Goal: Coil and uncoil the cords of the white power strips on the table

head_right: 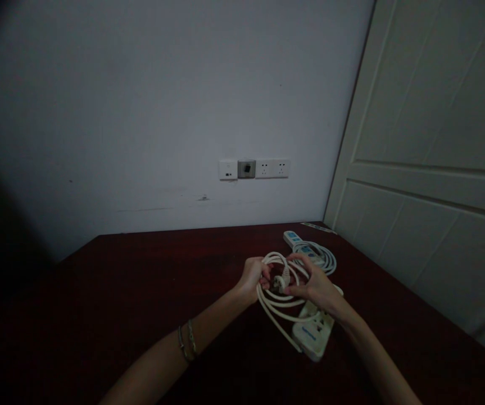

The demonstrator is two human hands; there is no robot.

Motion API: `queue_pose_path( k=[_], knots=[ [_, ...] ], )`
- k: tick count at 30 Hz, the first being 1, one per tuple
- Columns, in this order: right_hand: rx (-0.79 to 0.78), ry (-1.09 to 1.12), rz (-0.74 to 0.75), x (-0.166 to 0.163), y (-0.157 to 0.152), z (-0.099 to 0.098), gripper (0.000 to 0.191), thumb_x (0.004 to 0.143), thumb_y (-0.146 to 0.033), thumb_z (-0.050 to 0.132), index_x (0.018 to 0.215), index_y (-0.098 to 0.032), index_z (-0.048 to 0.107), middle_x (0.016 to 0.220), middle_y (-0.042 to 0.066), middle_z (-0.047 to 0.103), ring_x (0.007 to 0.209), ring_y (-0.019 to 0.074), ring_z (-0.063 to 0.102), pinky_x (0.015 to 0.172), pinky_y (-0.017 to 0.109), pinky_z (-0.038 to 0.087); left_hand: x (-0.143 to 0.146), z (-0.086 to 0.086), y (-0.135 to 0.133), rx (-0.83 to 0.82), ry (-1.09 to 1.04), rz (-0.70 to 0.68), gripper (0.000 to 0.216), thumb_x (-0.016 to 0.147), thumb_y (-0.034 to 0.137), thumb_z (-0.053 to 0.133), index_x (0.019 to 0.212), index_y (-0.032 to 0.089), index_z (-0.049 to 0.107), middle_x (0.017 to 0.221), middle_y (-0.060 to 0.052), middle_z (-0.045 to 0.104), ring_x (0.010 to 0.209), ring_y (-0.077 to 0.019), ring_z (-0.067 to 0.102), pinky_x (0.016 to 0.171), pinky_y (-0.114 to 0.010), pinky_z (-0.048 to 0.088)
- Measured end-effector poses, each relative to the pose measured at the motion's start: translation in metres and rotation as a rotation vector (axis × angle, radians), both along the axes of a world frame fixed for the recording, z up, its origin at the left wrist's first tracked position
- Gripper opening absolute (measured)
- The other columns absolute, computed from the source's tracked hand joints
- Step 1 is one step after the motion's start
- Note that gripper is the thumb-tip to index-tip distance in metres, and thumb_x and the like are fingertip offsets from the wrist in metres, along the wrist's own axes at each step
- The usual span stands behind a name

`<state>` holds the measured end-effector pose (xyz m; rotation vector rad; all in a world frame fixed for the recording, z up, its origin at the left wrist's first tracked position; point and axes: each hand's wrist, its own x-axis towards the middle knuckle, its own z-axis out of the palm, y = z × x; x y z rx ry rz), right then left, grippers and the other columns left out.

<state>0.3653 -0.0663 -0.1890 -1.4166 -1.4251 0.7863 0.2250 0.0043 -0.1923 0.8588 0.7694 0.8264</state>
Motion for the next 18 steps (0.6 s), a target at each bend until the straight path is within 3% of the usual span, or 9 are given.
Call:
queue_pose_path(
  k=[3,9,13,18],
  knots=[
    [0.029,0.02,-0.074,0.003,0.005,-0.005,0.088,0.049,-0.02,0.076,0.13,-0.022,0.042,0.093,0.003,0.065,0.068,0.0164,0.06,0.06,0.027,0.05,0.001,0.002,-0.002,0.004,-0.014,0.001,0.024,0.036,0.002,0.037,0.056,0.015,0.042,0.047,0.006,0.04,0.03,-0.0013,0.021,0.035,-0.02,0.011],
    [-0.201,0.13,-0.008,0.007,0.012,-0.01,0.045,0.064,-0.023,0.06,0.108,-0.015,0.061,0.064,-0.001,0.063,0.05,0.0129,0.055,0.042,0.021,0.042,0.001,0.007,-0.005,0.096,-0.066,-0.068,0.024,0.037,0.004,0.038,0.057,0.016,0.043,0.047,0.006,0.041,0.03,-0.0024,0.024,0.034,-0.019,0.009],
    [-0.177,0.312,0.094,0.003,0.002,0.0,0.048,0.064,-0.022,0.064,0.111,-0.018,0.06,0.079,0.002,0.068,0.064,0.0163,0.063,0.057,0.025,0.051,-0.001,0.012,-0.009,0.145,-0.073,-0.072,0.025,0.035,0.004,0.037,0.056,0.015,0.044,0.045,0.006,0.039,0.029,-0.0027,0.024,0.032,-0.019,0.009],
    [-0.143,0.379,0.144,-0.003,-0.013,0.007,0.055,0.065,-0.029,0.071,0.117,-0.02,0.056,0.097,0.006,0.068,0.079,0.0203,0.065,0.073,0.03,0.051,-0.002,0.017,-0.015,0.147,-0.09,-0.057,0.023,0.037,0.004,0.038,0.056,0.015,0.045,0.049,0.005,0.043,0.03,-0.0019,0.026,0.032,-0.019,0.01]
  ],
)
